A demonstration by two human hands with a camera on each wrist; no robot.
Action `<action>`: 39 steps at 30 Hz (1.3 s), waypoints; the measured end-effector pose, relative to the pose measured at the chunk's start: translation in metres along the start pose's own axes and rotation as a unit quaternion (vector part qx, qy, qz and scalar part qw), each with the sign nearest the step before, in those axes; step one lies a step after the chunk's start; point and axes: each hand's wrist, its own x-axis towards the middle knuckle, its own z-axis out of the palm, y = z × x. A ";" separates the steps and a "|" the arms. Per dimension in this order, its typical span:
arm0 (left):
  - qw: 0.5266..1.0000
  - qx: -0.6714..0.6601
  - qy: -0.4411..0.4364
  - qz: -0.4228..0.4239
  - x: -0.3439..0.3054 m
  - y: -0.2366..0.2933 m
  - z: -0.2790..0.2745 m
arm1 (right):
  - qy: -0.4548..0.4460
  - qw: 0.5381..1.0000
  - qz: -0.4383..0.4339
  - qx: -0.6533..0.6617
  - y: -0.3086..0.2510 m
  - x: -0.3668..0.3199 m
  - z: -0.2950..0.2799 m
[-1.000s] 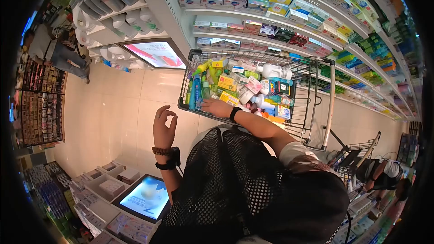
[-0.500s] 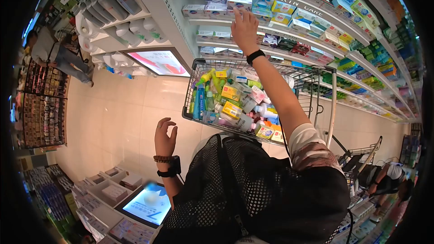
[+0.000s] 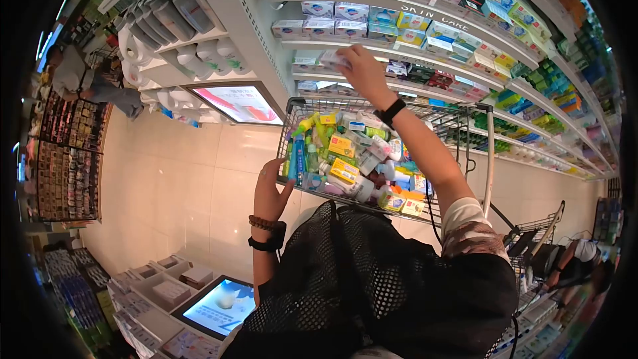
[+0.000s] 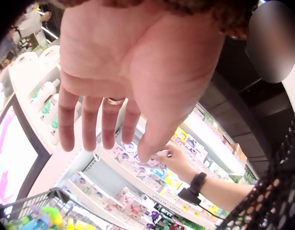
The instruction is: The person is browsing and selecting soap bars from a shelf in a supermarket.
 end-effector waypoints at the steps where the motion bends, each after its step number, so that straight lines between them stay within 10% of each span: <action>1: 1.000 -0.001 0.000 0.001 0.006 0.007 0.004 | -0.022 0.998 0.036 0.040 -0.011 -0.012 -0.002; 5: 0.995 -0.053 0.039 0.073 0.026 0.034 0.015 | -0.205 0.890 0.242 0.327 -0.085 -0.084 -0.032; 10: 0.968 -0.215 -0.019 0.126 0.028 0.072 0.009 | -0.174 0.866 0.279 0.378 -0.136 -0.131 -0.076; 12: 0.948 -0.256 -0.032 0.186 0.026 0.085 0.013 | -0.066 0.786 0.274 0.550 -0.146 -0.146 -0.096; 17: 0.930 -0.293 -0.008 0.223 0.023 0.096 0.015 | -0.101 0.793 0.290 0.527 -0.148 -0.160 -0.106; 20: 0.902 -0.344 -0.006 0.261 0.020 0.111 0.009 | -0.073 0.907 0.209 0.357 -0.143 -0.175 -0.089; 22: 0.919 -0.296 0.005 0.260 0.021 0.123 0.003 | -0.093 0.806 0.266 0.520 -0.149 -0.173 -0.098; 26: 0.956 -0.062 -0.006 0.287 0.015 0.140 -0.010 | -0.128 0.804 0.219 0.537 -0.167 -0.177 -0.114; 39: 0.932 -0.130 0.099 0.322 -0.003 0.130 -0.014 | -0.079 0.768 0.219 0.597 -0.174 -0.191 -0.124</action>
